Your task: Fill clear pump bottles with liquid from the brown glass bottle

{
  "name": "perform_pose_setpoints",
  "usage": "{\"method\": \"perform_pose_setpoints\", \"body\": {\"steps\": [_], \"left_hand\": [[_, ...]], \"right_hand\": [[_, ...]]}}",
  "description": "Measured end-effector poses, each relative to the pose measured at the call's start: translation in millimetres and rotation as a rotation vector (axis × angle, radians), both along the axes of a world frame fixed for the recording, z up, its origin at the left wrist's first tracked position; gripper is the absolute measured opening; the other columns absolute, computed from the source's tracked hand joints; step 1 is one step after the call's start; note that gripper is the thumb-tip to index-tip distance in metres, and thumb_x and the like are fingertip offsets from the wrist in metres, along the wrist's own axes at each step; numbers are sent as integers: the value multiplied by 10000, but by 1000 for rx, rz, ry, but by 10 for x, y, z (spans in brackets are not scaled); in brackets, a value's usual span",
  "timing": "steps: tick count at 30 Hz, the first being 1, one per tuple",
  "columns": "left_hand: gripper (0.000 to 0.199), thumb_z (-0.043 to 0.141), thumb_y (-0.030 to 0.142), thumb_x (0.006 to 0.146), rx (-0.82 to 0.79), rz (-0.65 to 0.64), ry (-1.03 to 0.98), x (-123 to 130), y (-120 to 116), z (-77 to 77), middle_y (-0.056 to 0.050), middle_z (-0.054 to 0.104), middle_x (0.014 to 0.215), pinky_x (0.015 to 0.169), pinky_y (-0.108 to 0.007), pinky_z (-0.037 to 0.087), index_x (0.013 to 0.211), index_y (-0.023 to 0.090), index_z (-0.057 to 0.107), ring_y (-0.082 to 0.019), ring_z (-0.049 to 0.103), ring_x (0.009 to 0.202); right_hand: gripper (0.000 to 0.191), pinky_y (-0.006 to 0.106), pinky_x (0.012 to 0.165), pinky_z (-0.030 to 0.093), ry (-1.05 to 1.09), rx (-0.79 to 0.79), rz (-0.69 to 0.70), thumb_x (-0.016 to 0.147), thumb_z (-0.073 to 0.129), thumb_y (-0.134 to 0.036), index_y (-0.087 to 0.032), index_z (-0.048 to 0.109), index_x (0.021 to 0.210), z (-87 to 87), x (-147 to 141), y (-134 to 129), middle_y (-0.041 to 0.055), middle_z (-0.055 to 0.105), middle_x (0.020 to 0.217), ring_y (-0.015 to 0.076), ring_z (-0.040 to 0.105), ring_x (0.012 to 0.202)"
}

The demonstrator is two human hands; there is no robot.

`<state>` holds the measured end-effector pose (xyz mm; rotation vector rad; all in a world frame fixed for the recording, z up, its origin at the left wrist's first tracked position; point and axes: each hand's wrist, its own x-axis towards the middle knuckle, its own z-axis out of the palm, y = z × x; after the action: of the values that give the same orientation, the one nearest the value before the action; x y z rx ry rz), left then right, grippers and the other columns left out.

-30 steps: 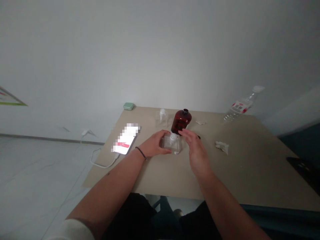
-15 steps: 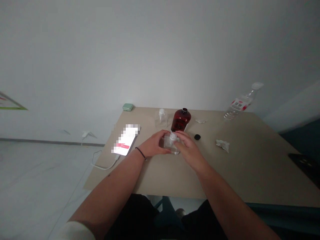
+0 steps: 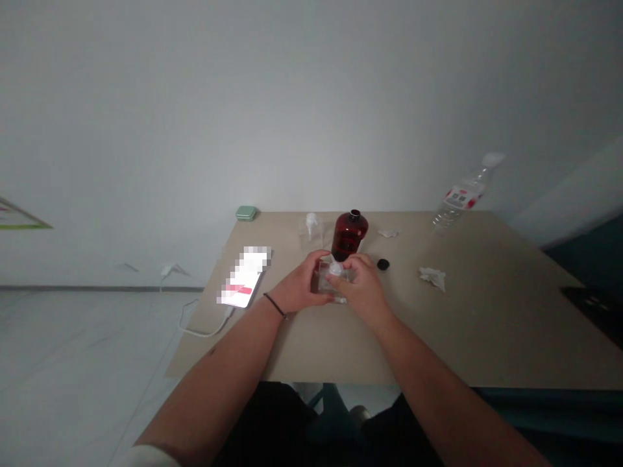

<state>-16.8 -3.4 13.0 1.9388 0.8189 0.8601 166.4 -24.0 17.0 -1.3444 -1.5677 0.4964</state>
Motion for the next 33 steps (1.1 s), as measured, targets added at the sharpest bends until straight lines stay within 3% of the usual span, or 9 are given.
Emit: {"method": "perform_pose_setpoints", "body": {"steps": [5,12,17,25,33], "left_hand": [[934,848,255,678,55,-19,-6,6,-5,-7,-121,591,1294,1017,-449,492,1463,211,344,-264,625,1104],[987,842,292,708,132,-9,24,-10,-6,-13,-144,552,1422,1098,-486,451,1533,232,303,-304,592,1233],[911,823,328,750,205,-23,95,-34,5,-25,-143,497,1507,1178,-521,363,1526,245,355,-325,489,1379],[977,804,305,750,214,-35,149,-10,15,-6,-123,590,1351,1125,-518,397,1573,246,280,-306,540,1264],[975,791,267,733,201,-13,180,15,3,6,-115,587,1311,1104,-507,404,1570,235,292,-307,536,1227]], "right_hand": [[228,486,928,479,56,30,61,734,745,-389,-246,614,855,-58,-22,-31,65,607,971,275,595,991],[282,482,1073,439,166,35,212,864,634,-435,-281,691,1093,-150,32,-85,82,611,1210,260,587,1177],[245,476,1042,463,137,25,218,876,634,-427,-261,725,1032,-87,64,-87,93,626,1158,261,612,1119],[178,451,952,499,122,28,201,821,685,-394,-252,689,928,-58,66,-67,81,634,1087,254,623,1046],[203,442,914,497,119,44,178,787,714,-409,-237,638,866,-47,35,-42,76,617,1024,248,615,993]]}}
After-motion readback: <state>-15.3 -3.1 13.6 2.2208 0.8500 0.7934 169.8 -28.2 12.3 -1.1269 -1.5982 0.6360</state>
